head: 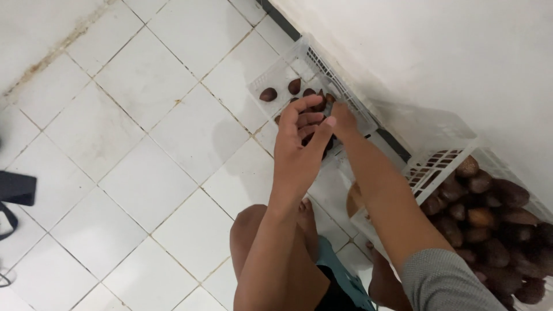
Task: Cleaning salak fruits by wiping them individually with a cloth while sitting on the floor.
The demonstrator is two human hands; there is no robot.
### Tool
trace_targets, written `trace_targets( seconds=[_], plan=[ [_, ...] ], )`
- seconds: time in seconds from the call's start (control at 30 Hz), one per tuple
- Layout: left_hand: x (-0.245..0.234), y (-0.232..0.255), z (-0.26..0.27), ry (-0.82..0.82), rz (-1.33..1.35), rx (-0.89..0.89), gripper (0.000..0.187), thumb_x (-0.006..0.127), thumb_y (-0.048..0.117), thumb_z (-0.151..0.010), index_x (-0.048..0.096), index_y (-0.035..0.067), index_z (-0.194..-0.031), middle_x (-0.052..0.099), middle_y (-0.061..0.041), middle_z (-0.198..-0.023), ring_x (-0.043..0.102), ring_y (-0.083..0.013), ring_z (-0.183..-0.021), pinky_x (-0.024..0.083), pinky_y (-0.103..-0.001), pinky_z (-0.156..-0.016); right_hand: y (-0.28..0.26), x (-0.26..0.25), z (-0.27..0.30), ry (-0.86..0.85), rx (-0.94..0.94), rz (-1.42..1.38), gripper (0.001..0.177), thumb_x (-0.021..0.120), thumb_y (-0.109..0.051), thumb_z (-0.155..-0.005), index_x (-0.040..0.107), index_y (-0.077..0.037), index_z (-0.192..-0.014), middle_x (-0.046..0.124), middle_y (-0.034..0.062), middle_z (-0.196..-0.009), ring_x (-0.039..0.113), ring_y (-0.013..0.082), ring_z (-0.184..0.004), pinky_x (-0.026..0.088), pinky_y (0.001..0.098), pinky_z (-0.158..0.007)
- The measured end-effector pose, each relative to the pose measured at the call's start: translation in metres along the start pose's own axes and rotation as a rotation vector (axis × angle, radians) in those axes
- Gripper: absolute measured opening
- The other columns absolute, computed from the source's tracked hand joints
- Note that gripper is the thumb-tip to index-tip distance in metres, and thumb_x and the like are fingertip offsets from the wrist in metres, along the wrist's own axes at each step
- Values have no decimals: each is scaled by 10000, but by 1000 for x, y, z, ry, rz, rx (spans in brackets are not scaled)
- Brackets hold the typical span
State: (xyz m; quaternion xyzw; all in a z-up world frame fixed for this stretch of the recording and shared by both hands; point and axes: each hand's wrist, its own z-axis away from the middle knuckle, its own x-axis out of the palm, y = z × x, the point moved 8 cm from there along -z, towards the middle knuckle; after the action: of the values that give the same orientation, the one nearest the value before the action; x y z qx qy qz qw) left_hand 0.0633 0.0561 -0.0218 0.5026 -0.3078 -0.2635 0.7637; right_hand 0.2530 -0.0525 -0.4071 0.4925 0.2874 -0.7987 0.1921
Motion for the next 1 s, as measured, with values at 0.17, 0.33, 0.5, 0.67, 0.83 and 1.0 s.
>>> trace_targets(
  seconds=[0.17,0.33,0.5,0.67,0.83,1.0],
  plan=[
    [15,-5,-1,-64,-28,-3,503,610,405,-998,494,138,-1408,530,-139,-1230,589,-275,-1162,480,-536,-1028,25,-57,-36,-64,138,61,365,556,-143,-1019,543,65,-1319,611,245,-1090,697,370,-938,573,447,-719],
    [17,-17,-1,-27,58,72,418,718,262,-958,597,126,-1335,633,-91,-1039,660,-145,-906,548,-358,-833,6,-155,-8,-8,36,-59,429,598,-154,-989,567,50,-1365,628,289,-1195,700,432,-1017,591,473,-740],
    [24,2,16,-38,54,120,361,658,163,-921,610,29,-1254,655,-85,-1065,615,-131,-878,498,-247,-749,-21,-264,73,234,-155,-218,314,675,-84,-914,651,-27,-1222,718,208,-1041,682,390,-849,541,489,-734],
    [42,-11,28,-104,28,158,348,658,206,-941,623,30,-1239,655,-103,-1236,630,-137,-937,510,-249,-769,-36,-366,205,442,-271,-395,296,677,-36,-962,646,-36,-1256,741,158,-1089,719,322,-893,555,438,-776],
    [73,-8,61,-153,59,103,406,568,273,-1000,749,-69,-877,726,-82,-1068,593,-127,-782,497,-255,-720,18,-405,332,550,-199,-496,212,686,-120,-1035,659,29,-1184,705,134,-948,652,222,-772,539,344,-715],
    [124,-29,93,-268,-177,229,341,589,204,-977,728,-25,-766,717,-44,-1090,542,-112,-671,468,-255,-629,110,-398,449,600,62,-597,180,633,-137,-1076,631,-16,-1208,642,79,-1000,579,179,-861,492,320,-795]
  ],
)
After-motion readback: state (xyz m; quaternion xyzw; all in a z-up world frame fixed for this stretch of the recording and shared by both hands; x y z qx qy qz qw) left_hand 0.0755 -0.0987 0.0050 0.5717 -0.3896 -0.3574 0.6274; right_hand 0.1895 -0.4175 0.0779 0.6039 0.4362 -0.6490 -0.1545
